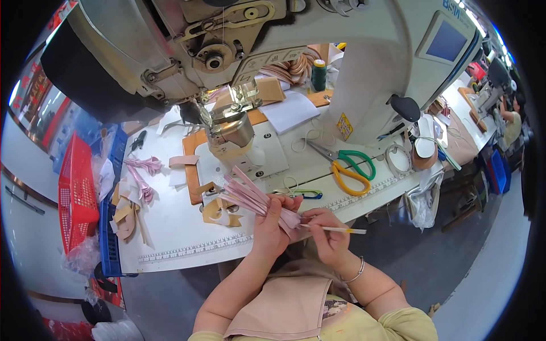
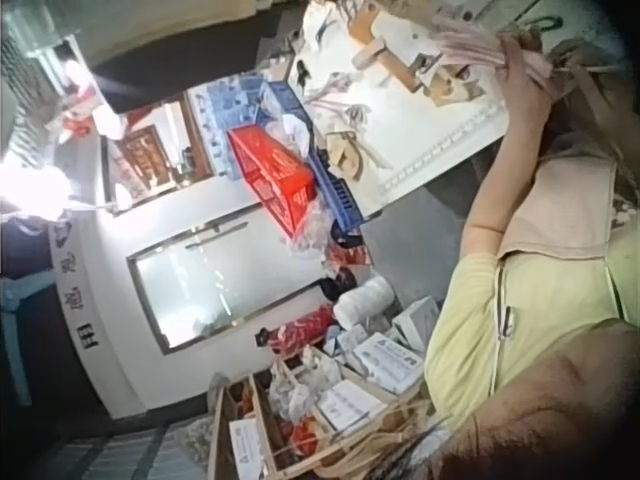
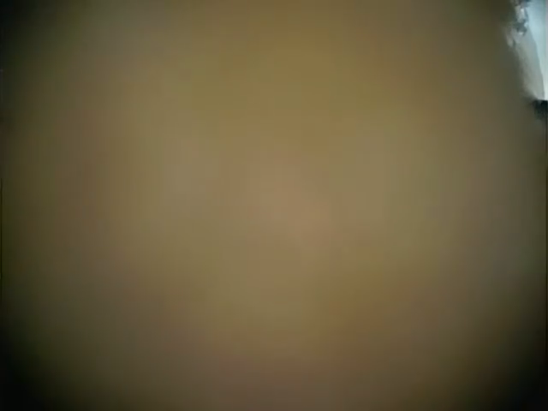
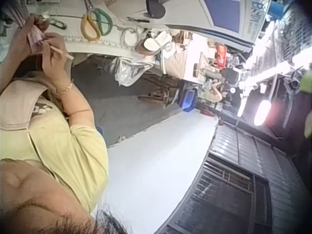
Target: The worker is using an industrial sewing machine to stitch together components of a shoe.
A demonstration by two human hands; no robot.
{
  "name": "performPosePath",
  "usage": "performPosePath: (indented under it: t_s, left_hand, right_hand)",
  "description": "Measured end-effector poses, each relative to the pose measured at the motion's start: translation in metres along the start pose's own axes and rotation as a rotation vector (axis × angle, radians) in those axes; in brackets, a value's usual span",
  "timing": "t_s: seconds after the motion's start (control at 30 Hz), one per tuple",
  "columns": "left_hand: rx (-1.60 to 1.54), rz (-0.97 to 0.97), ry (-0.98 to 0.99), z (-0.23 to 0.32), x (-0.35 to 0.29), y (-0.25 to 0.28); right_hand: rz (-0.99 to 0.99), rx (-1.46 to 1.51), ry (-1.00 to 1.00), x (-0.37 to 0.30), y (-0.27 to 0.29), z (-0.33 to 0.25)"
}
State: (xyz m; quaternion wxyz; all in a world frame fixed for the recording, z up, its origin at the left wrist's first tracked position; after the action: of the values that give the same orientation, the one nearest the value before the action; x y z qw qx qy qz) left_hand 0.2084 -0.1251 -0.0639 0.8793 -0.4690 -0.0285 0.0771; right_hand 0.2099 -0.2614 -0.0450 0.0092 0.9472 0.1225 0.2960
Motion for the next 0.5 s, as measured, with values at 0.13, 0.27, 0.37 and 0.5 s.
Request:
performPosePath:
  t_s: [0.13,0.27,0.37,0.5]
  left_hand:
    - [-0.093,0.028,0.048,0.002,-0.001,0.001]
    - [-0.107,0.018,0.046,0.004,-0.002,-0.001]
    - [-0.093,0.002,0.037,0.004,-0.003,-0.001]
    - [-0.079,-0.011,0.024,0.003,-0.002,0.001]
  right_hand:
    - [0.135,0.229,-0.176,-0.009,0.009,-0.001]
    - [0.076,0.252,-0.125,-0.007,0.010,-0.009]
    - [0.047,0.140,-0.126,-0.008,0.005,-0.006]
    - [0.021,0.035,-0.132,-0.008,0.001,-0.005]
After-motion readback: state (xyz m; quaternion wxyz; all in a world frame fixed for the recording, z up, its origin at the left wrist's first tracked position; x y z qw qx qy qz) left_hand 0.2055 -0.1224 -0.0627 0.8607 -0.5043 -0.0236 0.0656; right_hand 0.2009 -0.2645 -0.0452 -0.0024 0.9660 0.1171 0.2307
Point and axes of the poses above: each hand's wrist, its own x-axis towards the middle knuckle, its own y-axis out of the back of the hand, z = x × y, the point moved 3 cm from there along x, towards the middle knuckle, and after that the axes turned 1 degree about -x, right-handed, at the moved point
